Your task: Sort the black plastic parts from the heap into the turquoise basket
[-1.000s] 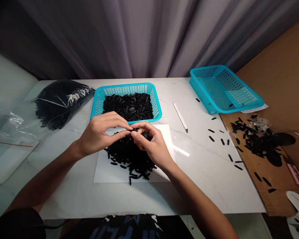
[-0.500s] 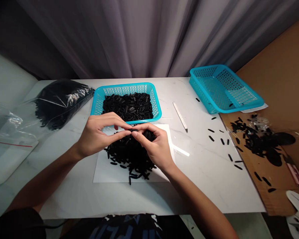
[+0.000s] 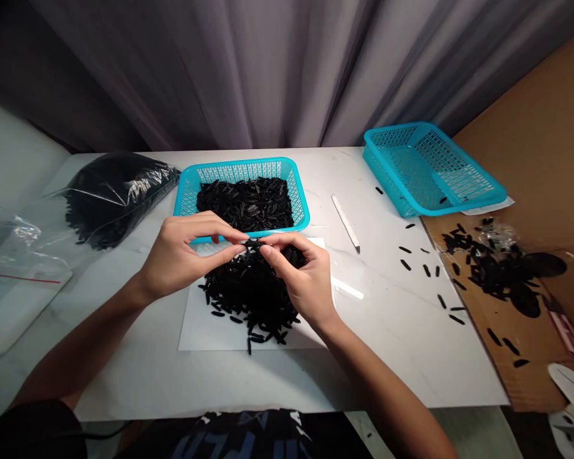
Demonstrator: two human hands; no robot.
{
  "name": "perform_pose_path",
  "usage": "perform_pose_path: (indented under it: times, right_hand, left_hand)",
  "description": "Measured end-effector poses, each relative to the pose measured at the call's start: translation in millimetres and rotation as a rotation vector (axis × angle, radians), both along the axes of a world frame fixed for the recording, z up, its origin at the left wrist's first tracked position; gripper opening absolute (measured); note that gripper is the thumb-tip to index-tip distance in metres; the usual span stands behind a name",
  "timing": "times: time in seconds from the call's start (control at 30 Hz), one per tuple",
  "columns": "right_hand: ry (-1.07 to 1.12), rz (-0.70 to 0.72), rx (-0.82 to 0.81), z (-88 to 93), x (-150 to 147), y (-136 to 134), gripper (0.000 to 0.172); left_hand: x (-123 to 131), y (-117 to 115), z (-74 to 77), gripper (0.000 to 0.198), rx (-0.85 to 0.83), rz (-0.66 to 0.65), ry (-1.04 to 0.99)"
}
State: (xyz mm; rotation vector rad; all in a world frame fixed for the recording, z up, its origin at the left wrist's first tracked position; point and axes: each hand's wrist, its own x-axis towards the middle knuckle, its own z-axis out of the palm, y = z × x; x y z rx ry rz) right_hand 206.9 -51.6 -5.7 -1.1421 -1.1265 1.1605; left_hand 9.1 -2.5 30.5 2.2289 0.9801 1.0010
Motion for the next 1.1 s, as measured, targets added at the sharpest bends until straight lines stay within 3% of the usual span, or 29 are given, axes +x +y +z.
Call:
perform_pose_path:
  times: [0.2,0.53,1.1]
  right_hand:
    - [0.012,-0.018,0.000,-0.8,0.1,0.1,0.010]
    - [-0.080,-0.021,0.042,1.2,0.3,-2.0,0.006]
    - [-0.059,-0.023,0.029,4.0,-1.8,-2.5,0.015]
  left_hand:
    - [-4.6,3.7,-3.2,0.007,0.059,0.001,0.176]
    - [2.0,-4.1,0.0,0.011,0.222,-0.058,-0.023]
    - [1.6,-3.5,1.0,0.006,0.275,-0.034,-0.042]
